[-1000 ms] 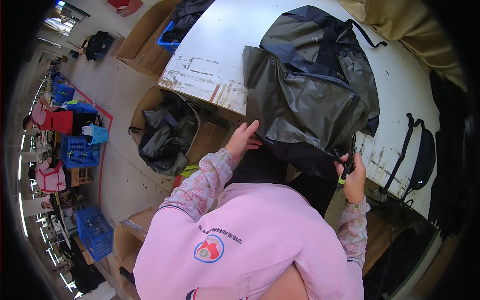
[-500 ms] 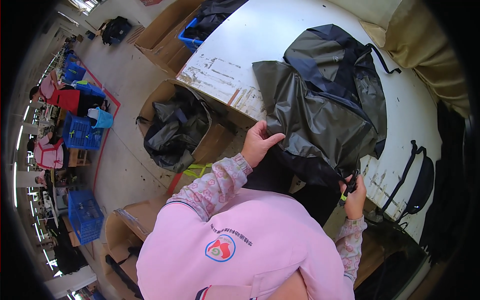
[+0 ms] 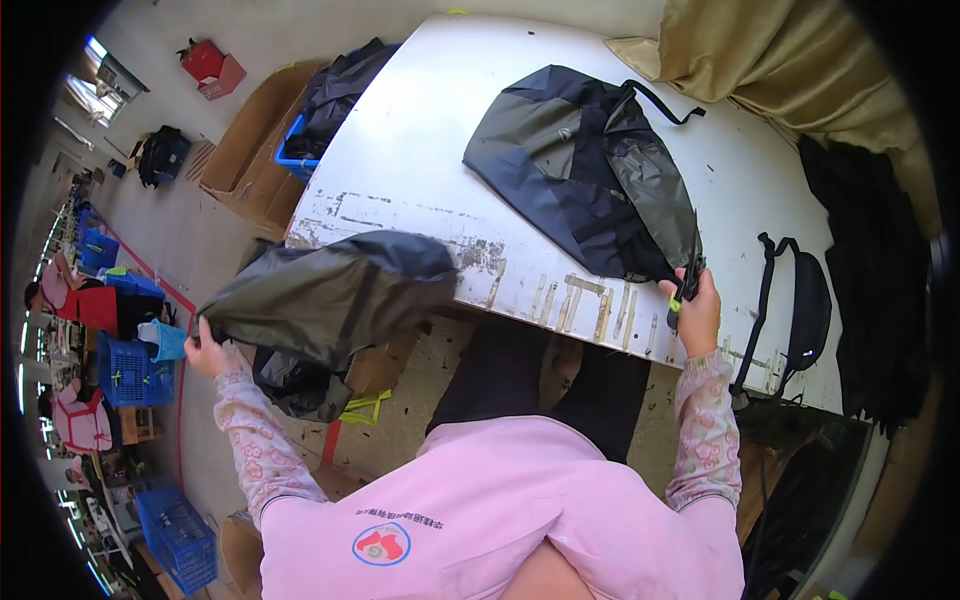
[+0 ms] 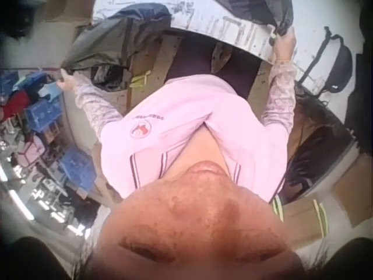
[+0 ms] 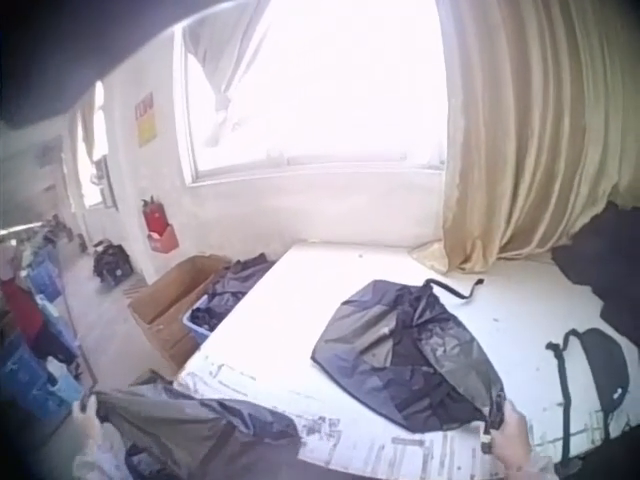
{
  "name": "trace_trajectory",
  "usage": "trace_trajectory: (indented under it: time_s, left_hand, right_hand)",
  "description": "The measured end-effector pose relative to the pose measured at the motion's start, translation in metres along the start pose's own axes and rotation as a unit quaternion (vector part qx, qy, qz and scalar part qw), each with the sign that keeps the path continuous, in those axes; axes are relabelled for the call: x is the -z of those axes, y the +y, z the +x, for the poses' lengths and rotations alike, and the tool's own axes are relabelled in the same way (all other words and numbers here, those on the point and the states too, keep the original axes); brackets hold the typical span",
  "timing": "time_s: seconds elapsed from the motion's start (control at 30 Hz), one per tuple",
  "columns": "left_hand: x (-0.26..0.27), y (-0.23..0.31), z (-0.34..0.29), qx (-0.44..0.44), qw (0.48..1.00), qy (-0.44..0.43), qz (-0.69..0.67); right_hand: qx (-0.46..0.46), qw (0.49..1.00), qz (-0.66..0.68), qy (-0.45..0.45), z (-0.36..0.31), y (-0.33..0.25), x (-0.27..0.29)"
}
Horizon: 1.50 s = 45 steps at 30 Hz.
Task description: Trim and inspect fabric pieces for bag manufacturing on a factory assembly table.
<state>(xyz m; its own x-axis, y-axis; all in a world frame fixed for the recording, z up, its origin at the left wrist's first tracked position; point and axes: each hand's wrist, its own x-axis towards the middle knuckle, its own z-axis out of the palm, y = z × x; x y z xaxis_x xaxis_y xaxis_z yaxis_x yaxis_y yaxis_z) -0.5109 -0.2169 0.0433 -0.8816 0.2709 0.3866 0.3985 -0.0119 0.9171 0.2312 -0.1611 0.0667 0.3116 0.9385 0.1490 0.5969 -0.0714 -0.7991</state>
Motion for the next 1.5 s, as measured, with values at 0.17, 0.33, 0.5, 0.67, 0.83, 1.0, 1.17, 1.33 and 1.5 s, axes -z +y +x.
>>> trace_trajectory:
  time_s: [0.17, 0.33, 0.5, 0.67, 0.83, 1.0, 1.17, 1.33, 1.5]
  left_hand:
    - [0.086, -0.082, 0.044, 0.029, 0.898, 0.013, 0.438]
    - [-0.042, -0.026, -0.086, -0.155, 0.929, -0.253, 0.222]
    - [-0.182, 0.121, -0.241, -0.38, 0.756, -0.533, 0.01]
    - [-0.272, 0.143, -0.321, -0.532, 0.588, -0.601, 0.1]
    - [-0.298, 0.127, -0.323, -0.479, 0.435, -0.759, 0.065]
    - [-0.238, 0.125, -0.305, -0.243, 0.338, -0.909, -0.011]
    - [-0.172, 0.165, -0.278, -0.161, 0.251, -0.954, -0.03]
    - [-0.166, 0.17, -0.225, 0.345, 0.388, -0.841, -0.151]
    - [-0.251, 0.161, -0.209, 0.121, 0.603, -0.785, -0.071]
  right_hand:
    - [-0.051, 0.963, -0.263, 0.044, 0.057, 0.034, -0.021]
    - [-0.059, 0.933, -0.356, 0.004, 0.074, 0.057, -0.023]
    - [0.059, 0.992, -0.109, 0.006, 0.067, 0.069, 0.001]
    - [-0.15, 0.925, 0.327, -0.121, 0.001, -0.049, 0.068]
    - [-0.104, 0.873, 0.477, 0.005, -0.049, -0.079, 0.136]
    - [0.054, 0.837, 0.544, 0.018, -0.074, -0.045, 0.189]
    - [0.03, 0.747, 0.651, 0.13, -0.061, -0.03, 0.196]
    - [-0.01, 0.776, 0.585, 0.235, -0.033, -0.031, 0.172]
    - [-0.107, 0.886, 0.401, 0.205, 0.009, 0.037, 0.119]
